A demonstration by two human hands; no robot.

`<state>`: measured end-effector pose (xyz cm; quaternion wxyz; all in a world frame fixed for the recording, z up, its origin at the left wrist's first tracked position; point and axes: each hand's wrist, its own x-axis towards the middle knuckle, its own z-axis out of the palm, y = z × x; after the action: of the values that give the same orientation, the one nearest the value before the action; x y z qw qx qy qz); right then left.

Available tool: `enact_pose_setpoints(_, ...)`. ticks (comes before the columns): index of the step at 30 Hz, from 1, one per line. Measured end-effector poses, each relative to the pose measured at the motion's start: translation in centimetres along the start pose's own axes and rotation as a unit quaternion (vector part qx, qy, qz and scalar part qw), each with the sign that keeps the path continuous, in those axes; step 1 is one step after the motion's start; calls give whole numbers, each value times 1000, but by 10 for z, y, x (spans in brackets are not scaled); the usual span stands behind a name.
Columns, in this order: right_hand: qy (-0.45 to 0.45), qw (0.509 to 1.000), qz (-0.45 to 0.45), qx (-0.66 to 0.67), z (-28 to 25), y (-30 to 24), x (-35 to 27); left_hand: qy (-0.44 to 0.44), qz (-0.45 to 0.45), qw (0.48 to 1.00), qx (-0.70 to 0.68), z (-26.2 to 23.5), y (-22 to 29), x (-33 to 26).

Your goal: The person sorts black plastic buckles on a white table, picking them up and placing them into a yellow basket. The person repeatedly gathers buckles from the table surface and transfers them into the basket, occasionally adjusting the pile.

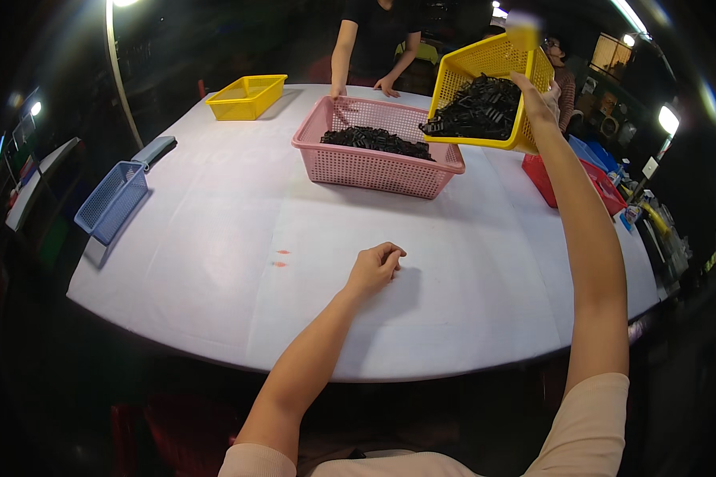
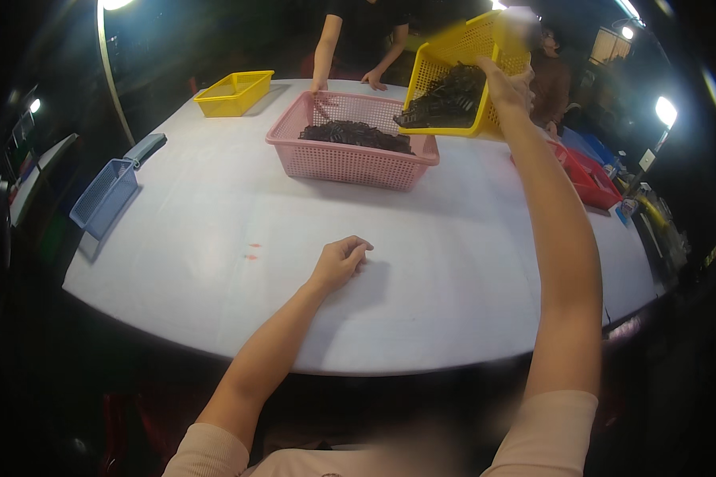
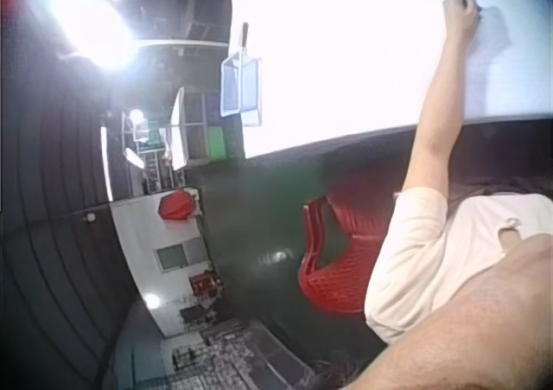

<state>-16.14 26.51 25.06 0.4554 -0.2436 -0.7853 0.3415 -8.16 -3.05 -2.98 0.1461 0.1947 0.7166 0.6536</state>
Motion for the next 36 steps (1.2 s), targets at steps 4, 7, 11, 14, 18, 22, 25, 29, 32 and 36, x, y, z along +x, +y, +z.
enact_pose_setpoints(4,-17,980,-168,-100,65,-2,4,-13,10,1000,10,2,-1,2)
enact_pose_setpoints(7,-16,953,-237,-187,88,-23,-31,-4,36,998,44,0,-9,2)
enact_pose_setpoints(11,-22,911,-362,-197,98,-20,-47,-22,19,998,55,1,-4,3)
enact_pose_setpoints(14,-11,857,-474,-200,96,-13,-69,-24,17,996,82,4,0,4)
enact_pose_setpoints(18,-30,752,-635,-174,76,-3,-85,-23,23,997,69,2,-1,5)
enact_pose_setpoints(22,67,790,-606,-73,38,7,-103,-10,49,993,109,3,-2,3)
enact_pose_setpoints(25,-150,885,-234,374,18,6,-123,8,95,976,194,7,-10,0)
enact_pose_setpoints(29,-417,735,99,526,8,20,-143,-3,181,944,276,19,-4,-7)
enact_pose_setpoints(32,-551,616,246,506,60,33,-191,31,210,946,245,37,-9,-23)
enact_pose_setpoints(36,-674,571,310,352,130,16,-218,-128,169,954,214,25,4,-37)
